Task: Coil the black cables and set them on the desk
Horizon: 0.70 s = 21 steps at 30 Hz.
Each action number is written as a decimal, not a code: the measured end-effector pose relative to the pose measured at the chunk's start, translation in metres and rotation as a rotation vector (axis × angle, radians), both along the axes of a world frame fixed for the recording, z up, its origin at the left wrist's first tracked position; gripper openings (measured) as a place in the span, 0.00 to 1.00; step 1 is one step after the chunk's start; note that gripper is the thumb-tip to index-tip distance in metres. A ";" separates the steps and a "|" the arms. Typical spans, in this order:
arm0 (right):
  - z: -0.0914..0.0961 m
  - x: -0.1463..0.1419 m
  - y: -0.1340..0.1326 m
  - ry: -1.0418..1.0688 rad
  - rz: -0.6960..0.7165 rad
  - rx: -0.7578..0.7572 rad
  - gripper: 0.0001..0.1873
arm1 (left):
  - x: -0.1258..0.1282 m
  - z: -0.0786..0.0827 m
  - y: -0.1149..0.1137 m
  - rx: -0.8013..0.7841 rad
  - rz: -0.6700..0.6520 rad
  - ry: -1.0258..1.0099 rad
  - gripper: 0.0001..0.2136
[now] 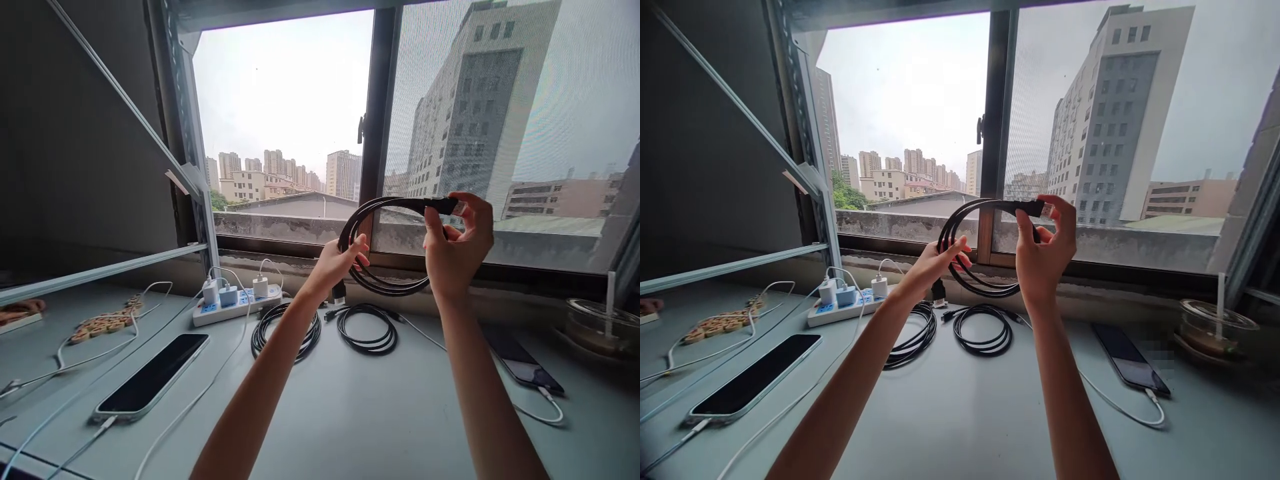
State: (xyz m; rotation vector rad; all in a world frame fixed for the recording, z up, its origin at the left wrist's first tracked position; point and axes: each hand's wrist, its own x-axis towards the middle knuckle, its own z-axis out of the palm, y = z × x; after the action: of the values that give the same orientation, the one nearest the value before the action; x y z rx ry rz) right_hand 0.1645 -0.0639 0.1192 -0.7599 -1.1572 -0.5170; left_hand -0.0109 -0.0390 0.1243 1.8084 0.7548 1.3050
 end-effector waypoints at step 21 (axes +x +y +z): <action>-0.023 -0.032 0.025 0.089 -0.051 -0.005 0.14 | -0.005 -0.035 0.055 -0.047 0.205 0.390 0.08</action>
State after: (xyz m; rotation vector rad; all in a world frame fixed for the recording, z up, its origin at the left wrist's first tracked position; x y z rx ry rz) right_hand 0.1324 -0.0394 0.0966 -0.8109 -1.0590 -0.5175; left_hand -0.0155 0.0164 0.0893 2.0147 1.1983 1.0568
